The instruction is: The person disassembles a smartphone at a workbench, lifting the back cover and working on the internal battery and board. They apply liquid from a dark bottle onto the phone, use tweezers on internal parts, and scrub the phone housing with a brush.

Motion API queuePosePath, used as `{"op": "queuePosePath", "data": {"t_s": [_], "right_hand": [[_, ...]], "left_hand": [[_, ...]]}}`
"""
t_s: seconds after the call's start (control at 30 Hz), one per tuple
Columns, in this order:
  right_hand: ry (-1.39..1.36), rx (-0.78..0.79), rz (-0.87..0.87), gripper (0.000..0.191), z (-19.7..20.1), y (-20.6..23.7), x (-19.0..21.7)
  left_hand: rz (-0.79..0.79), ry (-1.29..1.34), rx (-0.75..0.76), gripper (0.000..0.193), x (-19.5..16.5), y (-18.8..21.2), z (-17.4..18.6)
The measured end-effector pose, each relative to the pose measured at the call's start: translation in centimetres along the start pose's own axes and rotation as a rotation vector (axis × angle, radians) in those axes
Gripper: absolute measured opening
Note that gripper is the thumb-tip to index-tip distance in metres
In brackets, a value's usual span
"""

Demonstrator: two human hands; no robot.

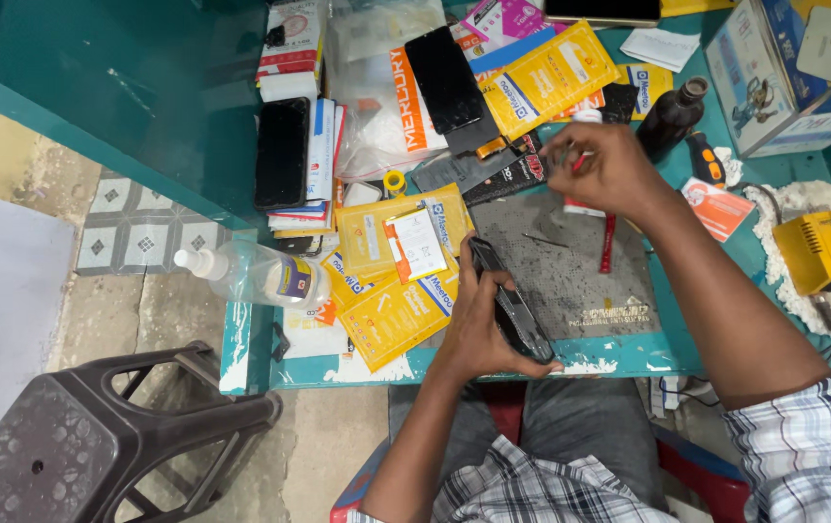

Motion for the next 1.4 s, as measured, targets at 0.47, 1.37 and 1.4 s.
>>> {"op": "queuePosePath", "data": {"t_s": [0.47, 1.37, 1.4], "right_hand": [[0.013, -0.190, -0.173, 0.014, -0.3, 18.9, 0.5], [0.447, 0.392, -0.220, 0.069, -6.8, 20.8, 1.1], [0.459, 0.376, -0.207, 0.068, -6.7, 20.7, 1.2]], "left_hand": [[0.162, 0.082, 0.055, 0.131, 1.4, 1.1, -1.0], [0.121, 0.067, 0.043, 0.159, 1.1, 2.3, -1.6], [0.120, 0.066, 0.043, 0.159, 1.1, 2.2, -1.6]]}}
Point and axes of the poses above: each hand's wrist, its own y-axis away from the middle knuckle, its own z-axis out of the back of the hand, x = y × z, the point moved 8 cm from there along -y, towards the middle knuckle, and after that the axes turned 1 degree about -x, right-handed, at the moved point
